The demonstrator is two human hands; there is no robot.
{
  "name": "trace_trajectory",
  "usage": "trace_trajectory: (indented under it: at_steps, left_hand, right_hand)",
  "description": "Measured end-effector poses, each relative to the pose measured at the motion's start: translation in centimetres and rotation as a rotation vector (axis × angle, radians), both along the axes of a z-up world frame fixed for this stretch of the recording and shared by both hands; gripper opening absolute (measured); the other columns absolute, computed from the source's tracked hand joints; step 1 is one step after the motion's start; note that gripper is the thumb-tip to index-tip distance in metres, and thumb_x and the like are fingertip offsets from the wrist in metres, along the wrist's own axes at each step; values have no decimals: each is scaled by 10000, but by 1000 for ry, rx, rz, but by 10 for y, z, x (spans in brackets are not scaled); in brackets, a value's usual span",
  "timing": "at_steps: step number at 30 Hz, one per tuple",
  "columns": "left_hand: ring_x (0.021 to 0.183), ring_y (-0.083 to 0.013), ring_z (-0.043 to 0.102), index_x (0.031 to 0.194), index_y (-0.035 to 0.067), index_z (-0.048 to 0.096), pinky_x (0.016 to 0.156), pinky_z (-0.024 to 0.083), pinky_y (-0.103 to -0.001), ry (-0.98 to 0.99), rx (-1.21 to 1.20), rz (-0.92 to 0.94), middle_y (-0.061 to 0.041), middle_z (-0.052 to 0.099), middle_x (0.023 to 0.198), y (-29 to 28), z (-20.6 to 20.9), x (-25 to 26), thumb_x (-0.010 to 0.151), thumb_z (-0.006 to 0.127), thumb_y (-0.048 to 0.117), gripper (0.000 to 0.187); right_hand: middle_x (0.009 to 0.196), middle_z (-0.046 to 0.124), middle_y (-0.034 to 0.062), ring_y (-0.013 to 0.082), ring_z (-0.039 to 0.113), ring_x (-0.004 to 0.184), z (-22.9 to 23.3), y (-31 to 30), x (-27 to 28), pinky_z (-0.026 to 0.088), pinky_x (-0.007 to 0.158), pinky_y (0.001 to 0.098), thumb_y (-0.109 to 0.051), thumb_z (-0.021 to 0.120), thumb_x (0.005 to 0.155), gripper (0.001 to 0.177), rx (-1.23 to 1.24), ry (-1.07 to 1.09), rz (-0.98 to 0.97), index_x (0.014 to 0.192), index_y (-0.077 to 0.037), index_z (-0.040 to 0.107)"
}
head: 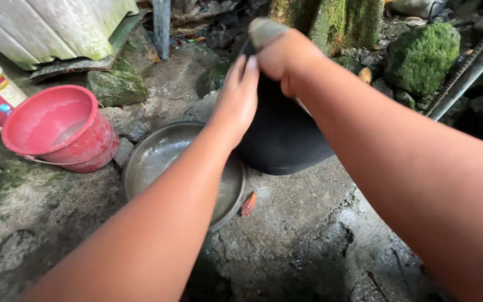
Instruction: The person picks up a broom, retrieves soapy material from a sink, and scrubs a large pot and its lid with a cloth at an outdoor washing station. They wipe the surfaces of the pot and lid repeatedly before checking water in nearby buckets.
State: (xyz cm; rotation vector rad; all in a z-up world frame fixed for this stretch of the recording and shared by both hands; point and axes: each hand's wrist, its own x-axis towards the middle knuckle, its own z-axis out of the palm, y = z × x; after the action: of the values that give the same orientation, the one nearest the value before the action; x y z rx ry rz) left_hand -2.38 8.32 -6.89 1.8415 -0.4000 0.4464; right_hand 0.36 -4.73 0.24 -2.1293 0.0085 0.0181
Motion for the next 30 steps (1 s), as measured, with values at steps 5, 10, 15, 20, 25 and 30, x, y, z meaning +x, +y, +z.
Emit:
trace_trajectory:
  at_steps: [5, 10, 15, 20, 25, 30]
  left_hand:
    - [1142, -270, 700, 1268, 42, 700, 1012, 515, -382, 222, -186, -44, -151, 773, 1205, -28, 38, 27, 1012, 512, 488, 548]
    - [1084, -178, 725, 1294, 122, 705, 950, 549, -341, 69, -103, -69, -76, 789, 1184, -31, 48, 51, 941, 658, 265, 384]
    - [1049, -162, 726, 1303, 109, 693, 920, 552, -330, -14, -19, -122, -59, 780, 1160, -23, 43, 59, 911, 688, 245, 416]
    - [964, -191, 726, 1265, 43, 721, 869, 584, -351, 3, 10, -271, -101, 812, 1090, -23, 37, 69, 884, 728, 233, 426]
    - [1056, -176, 767, 1222, 37, 729, 942, 568, -328, -43, 16, -237, -89, 812, 1161, -36, 34, 68, 914, 731, 279, 392]
    - [1105, -179, 744, 1308, 74, 702, 995, 539, -320, -158, 0, -262, -107, 785, 1229, -32, 33, 56, 913, 702, 248, 432]
  right_hand:
    - [1197, 645, 161, 297, 632, 1091, -30, -13, 6, 595, 926, 550, -390, 588, 1056, 362, 1165, 136, 186, 1107, -39, 663]
    - [1335, 655, 147, 282, 616, 1211, -106, -5, -52, 460, 1084, 455, -515, 424, 1040, 563, 1048, 240, 338, 1314, -66, 624]
    - [1606, 394, 43, 262, 346, 1492, -148, -81, -68, 261, 1225, 435, -534, 370, 1045, 586, -708, 180, 728, 1515, -193, 450]
    - [1663, 120, 121, 312, 133, 1536, -154, -109, -10, 235, 1210, 472, -613, 438, 988, 796, -1627, -128, 461, 1570, -94, 278]
    - [1684, 13, 154, 402, 156, 1463, -219, -68, -6, 288, 1099, 511, -644, 564, 853, 973, -804, 165, 159, 1566, -80, 218]
    - [1633, 100, 151, 385, 214, 1430, -236, -36, -25, 315, 1087, 497, -567, 572, 873, 876, -628, 71, 263, 1531, -70, 276]
